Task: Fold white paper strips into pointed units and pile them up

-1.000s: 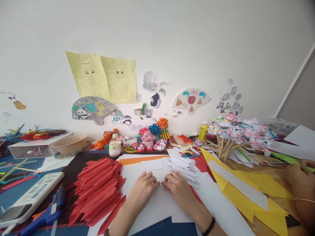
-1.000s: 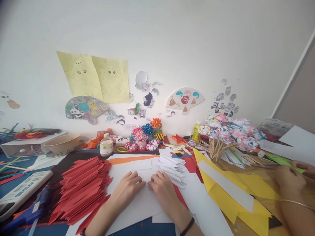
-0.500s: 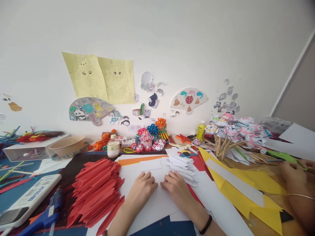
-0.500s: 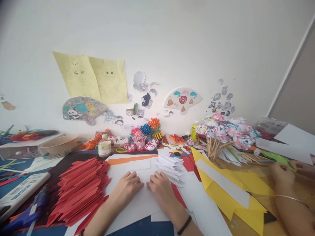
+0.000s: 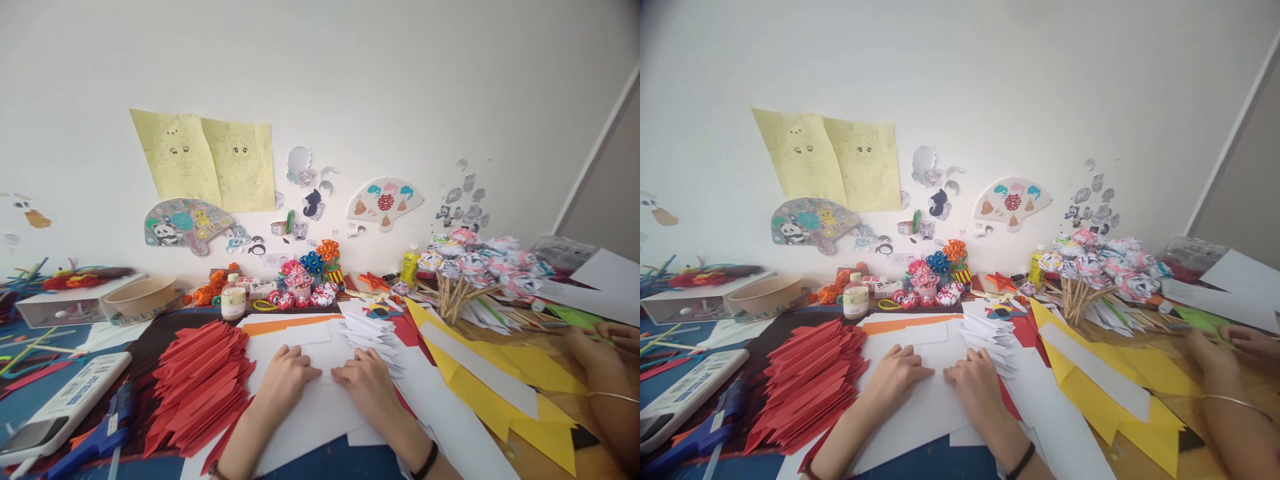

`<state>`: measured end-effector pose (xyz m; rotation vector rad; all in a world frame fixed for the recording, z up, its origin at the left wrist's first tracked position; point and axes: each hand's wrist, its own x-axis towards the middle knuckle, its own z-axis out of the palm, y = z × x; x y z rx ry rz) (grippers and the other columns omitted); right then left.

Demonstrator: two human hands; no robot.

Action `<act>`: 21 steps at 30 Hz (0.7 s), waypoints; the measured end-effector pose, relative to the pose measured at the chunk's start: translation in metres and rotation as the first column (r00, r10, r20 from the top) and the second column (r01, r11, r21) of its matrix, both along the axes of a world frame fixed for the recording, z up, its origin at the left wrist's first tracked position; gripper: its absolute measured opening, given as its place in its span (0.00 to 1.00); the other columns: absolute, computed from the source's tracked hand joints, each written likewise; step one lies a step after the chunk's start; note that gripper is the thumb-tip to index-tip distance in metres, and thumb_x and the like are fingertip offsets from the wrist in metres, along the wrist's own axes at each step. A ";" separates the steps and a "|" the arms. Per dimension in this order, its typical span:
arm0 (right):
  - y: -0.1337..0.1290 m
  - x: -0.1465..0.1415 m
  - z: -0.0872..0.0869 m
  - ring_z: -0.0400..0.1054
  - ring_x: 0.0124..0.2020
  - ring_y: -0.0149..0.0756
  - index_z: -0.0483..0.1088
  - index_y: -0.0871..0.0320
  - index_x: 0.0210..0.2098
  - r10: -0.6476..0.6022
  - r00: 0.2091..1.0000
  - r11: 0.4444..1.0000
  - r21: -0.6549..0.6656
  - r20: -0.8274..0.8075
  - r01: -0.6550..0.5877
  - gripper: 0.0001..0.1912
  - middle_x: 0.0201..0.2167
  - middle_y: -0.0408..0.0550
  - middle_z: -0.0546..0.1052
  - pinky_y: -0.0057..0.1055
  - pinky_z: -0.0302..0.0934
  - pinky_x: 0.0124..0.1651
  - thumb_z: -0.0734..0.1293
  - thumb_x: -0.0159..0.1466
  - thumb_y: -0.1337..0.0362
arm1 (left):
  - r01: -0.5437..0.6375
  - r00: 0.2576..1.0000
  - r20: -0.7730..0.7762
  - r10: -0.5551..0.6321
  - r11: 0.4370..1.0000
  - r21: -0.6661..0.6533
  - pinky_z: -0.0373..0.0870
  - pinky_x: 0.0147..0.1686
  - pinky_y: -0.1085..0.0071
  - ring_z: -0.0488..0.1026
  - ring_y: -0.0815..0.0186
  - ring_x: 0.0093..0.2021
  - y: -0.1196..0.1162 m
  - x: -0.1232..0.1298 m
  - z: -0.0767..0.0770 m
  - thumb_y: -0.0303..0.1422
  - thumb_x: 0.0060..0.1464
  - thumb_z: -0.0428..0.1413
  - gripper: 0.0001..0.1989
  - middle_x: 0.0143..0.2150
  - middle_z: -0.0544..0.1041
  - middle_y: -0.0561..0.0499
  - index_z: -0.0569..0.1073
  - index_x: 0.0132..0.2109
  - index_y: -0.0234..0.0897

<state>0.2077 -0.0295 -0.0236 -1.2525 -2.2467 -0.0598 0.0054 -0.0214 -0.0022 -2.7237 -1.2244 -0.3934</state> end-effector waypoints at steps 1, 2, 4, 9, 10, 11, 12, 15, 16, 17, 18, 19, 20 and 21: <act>-0.001 0.001 0.000 0.62 0.30 0.39 0.78 0.46 0.30 -0.011 1.000 1.000 -0.012 -0.014 0.011 0.13 0.20 0.44 0.77 0.35 0.50 0.37 0.63 0.64 0.66 | -0.004 1.000 -0.001 0.004 1.000 -0.004 0.51 0.33 0.65 0.65 0.63 0.34 -0.001 -0.001 0.001 0.26 0.57 0.51 0.12 0.28 0.74 0.51 0.77 0.39 0.46; -0.001 0.002 0.000 0.62 0.30 0.39 0.78 0.46 0.31 -0.023 0.999 0.999 -0.024 -0.023 0.023 0.12 0.21 0.44 0.78 0.35 0.50 0.37 0.63 0.64 0.66 | -0.006 1.000 -0.001 0.006 1.000 -0.007 0.51 0.33 0.65 0.66 0.63 0.34 -0.001 -0.002 0.001 0.24 0.56 0.51 0.13 0.28 0.74 0.51 0.77 0.40 0.47; -0.002 0.004 -0.001 0.63 0.30 0.40 0.78 0.45 0.32 -0.050 0.998 0.997 -0.051 -0.034 0.049 0.12 0.23 0.43 0.79 0.35 0.49 0.36 0.64 0.63 0.66 | -0.005 1.000 0.009 0.005 1.000 -0.012 0.51 0.34 0.65 0.67 0.64 0.33 -0.003 -0.003 0.001 0.22 0.54 0.51 0.16 0.27 0.75 0.52 0.77 0.40 0.48; -0.001 0.008 -0.005 0.65 0.30 0.42 0.78 0.42 0.35 -0.070 0.996 0.993 -0.096 -0.060 0.064 0.11 0.27 0.41 0.81 0.35 0.52 0.37 0.66 0.61 0.66 | -0.060 0.995 0.084 0.060 0.998 -0.009 0.53 0.36 0.65 0.69 0.65 0.29 -0.004 -0.003 -0.004 0.28 0.59 0.47 0.14 0.26 0.76 0.51 0.77 0.40 0.45; -0.001 0.008 -0.005 0.65 0.30 0.42 0.78 0.43 0.35 -0.064 0.996 0.994 -0.098 -0.066 0.058 0.11 0.27 0.42 0.81 0.35 0.52 0.37 0.66 0.62 0.65 | -0.090 0.990 0.105 0.090 0.996 -0.003 0.54 0.36 0.65 0.69 0.65 0.28 -0.003 -0.001 -0.005 0.31 0.61 0.47 0.13 0.26 0.76 0.50 0.77 0.39 0.43; 0.000 0.008 -0.004 0.66 0.30 0.42 0.79 0.43 0.35 -0.061 0.995 0.994 -0.099 -0.075 0.054 0.10 0.26 0.43 0.80 0.35 0.53 0.37 0.65 0.62 0.64 | -0.122 0.985 0.127 0.121 0.992 0.003 0.54 0.36 0.65 0.69 0.65 0.29 -0.003 0.002 -0.007 0.34 0.61 0.47 0.13 0.27 0.76 0.49 0.77 0.38 0.42; 0.000 0.008 -0.004 0.66 0.30 0.41 0.79 0.44 0.35 -0.064 0.994 0.993 -0.103 -0.086 0.055 0.10 0.25 0.43 0.80 0.34 0.54 0.37 0.65 0.62 0.64 | -0.139 0.980 0.146 0.137 0.990 0.002 0.54 0.36 0.65 0.69 0.64 0.29 -0.002 0.004 -0.009 0.35 0.61 0.48 0.13 0.27 0.76 0.50 0.76 0.36 0.41; 0.000 0.008 -0.003 0.67 0.28 0.40 0.79 0.44 0.34 -0.106 0.986 0.988 -0.121 -0.128 0.091 0.09 0.24 0.44 0.79 0.31 0.55 0.33 0.66 0.61 0.61 | -0.150 0.969 0.195 0.150 0.989 -0.017 0.55 0.37 0.66 0.70 0.63 0.35 0.000 0.012 -0.013 0.33 0.57 0.53 0.07 0.30 0.76 0.51 0.75 0.33 0.40; 0.000 0.008 -0.003 0.67 0.28 0.40 0.79 0.44 0.34 -0.124 0.983 0.986 -0.125 -0.136 0.107 0.09 0.25 0.44 0.78 0.30 0.55 0.32 0.66 0.61 0.61 | -0.149 0.966 0.210 0.152 0.988 -0.032 0.55 0.37 0.67 0.69 0.63 0.37 0.001 0.013 -0.014 0.32 0.56 0.55 0.04 0.31 0.76 0.52 0.74 0.33 0.41; 0.000 0.008 -0.004 0.68 0.28 0.39 0.79 0.45 0.34 -0.144 0.980 0.984 -0.127 -0.140 0.126 0.09 0.25 0.45 0.78 0.30 0.55 0.31 0.66 0.61 0.62 | -0.149 0.962 0.224 0.157 0.988 -0.053 0.55 0.37 0.67 0.68 0.62 0.38 0.002 0.014 -0.014 0.31 0.55 0.56 0.02 0.33 0.75 0.52 0.74 0.34 0.41; 0.001 0.009 -0.004 0.68 0.28 0.39 0.79 0.45 0.33 -0.166 0.976 0.981 -0.124 -0.139 0.149 0.09 0.25 0.45 0.77 0.29 0.55 0.31 0.65 0.61 0.62 | -0.152 0.957 0.239 0.166 0.985 -0.077 0.56 0.37 0.67 0.68 0.62 0.39 0.003 0.014 -0.014 0.31 0.54 0.57 0.01 0.34 0.75 0.52 0.73 0.35 0.41; 0.001 0.009 -0.005 0.68 0.28 0.39 0.79 0.46 0.33 -0.191 0.972 0.977 -0.119 -0.136 0.175 0.09 0.25 0.45 0.77 0.29 0.55 0.30 0.65 0.61 0.62 | -0.156 0.951 0.252 0.177 0.982 -0.103 0.56 0.37 0.68 0.67 0.62 0.40 0.003 0.014 -0.014 0.30 0.53 0.57 0.01 0.35 0.74 0.52 0.73 0.35 0.40; 0.001 0.010 -0.005 0.68 0.28 0.39 0.79 0.47 0.32 -0.217 0.967 0.973 -0.114 -0.133 0.203 0.09 0.25 0.46 0.77 0.29 0.55 0.30 0.65 0.61 0.63 | -0.159 0.946 0.263 0.188 0.979 -0.127 0.56 0.37 0.68 0.67 0.62 0.40 0.004 0.013 -0.014 0.30 0.52 0.58 0.02 0.36 0.74 0.53 0.72 0.35 0.40; 0.001 0.011 -0.006 0.68 0.28 0.39 0.79 0.48 0.32 -0.239 0.962 0.968 -0.107 -0.133 0.226 0.09 0.24 0.46 0.76 0.29 0.55 0.31 0.65 0.61 0.64 | -0.164 0.941 0.272 0.199 0.976 -0.146 0.56 0.37 0.68 0.67 0.62 0.40 0.004 0.013 -0.013 0.30 0.52 0.58 0.02 0.36 0.74 0.53 0.71 0.35 0.39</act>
